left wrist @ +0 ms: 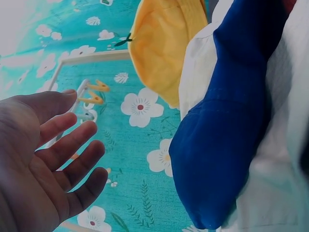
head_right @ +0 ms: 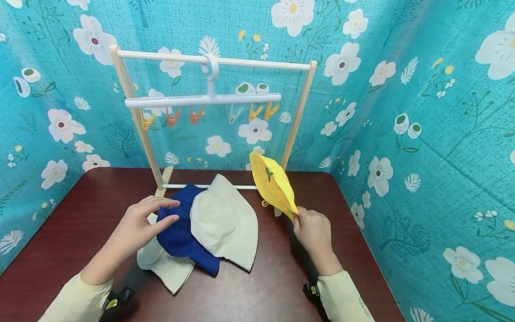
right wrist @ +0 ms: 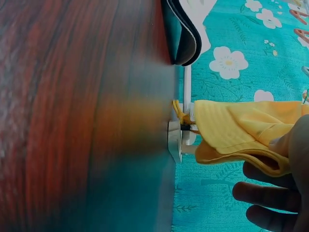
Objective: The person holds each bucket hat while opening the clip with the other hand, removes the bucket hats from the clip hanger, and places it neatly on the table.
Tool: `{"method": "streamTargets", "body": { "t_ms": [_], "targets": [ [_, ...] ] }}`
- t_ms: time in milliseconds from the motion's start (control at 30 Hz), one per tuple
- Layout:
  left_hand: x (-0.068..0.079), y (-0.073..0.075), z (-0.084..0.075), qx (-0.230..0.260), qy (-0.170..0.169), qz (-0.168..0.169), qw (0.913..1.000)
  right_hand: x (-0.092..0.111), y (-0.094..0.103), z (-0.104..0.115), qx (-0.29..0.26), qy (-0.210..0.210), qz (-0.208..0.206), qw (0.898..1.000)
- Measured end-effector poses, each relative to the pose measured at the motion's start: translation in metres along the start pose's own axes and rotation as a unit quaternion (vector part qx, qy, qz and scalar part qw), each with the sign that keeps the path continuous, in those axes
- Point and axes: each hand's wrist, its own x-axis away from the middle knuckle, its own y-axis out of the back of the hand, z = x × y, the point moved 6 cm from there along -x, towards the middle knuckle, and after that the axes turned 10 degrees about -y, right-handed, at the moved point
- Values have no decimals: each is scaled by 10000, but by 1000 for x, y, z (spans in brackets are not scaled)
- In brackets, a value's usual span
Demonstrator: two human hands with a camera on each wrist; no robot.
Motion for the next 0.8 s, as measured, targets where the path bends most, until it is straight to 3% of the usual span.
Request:
{"method": "streamTargets", "body": {
  "t_ms": [800],
  "targets": [
    [0, 16, 1, -66, -90, -145, 9998, -2, -2, 22, 422, 888, -186, 9950]
  ]
}}
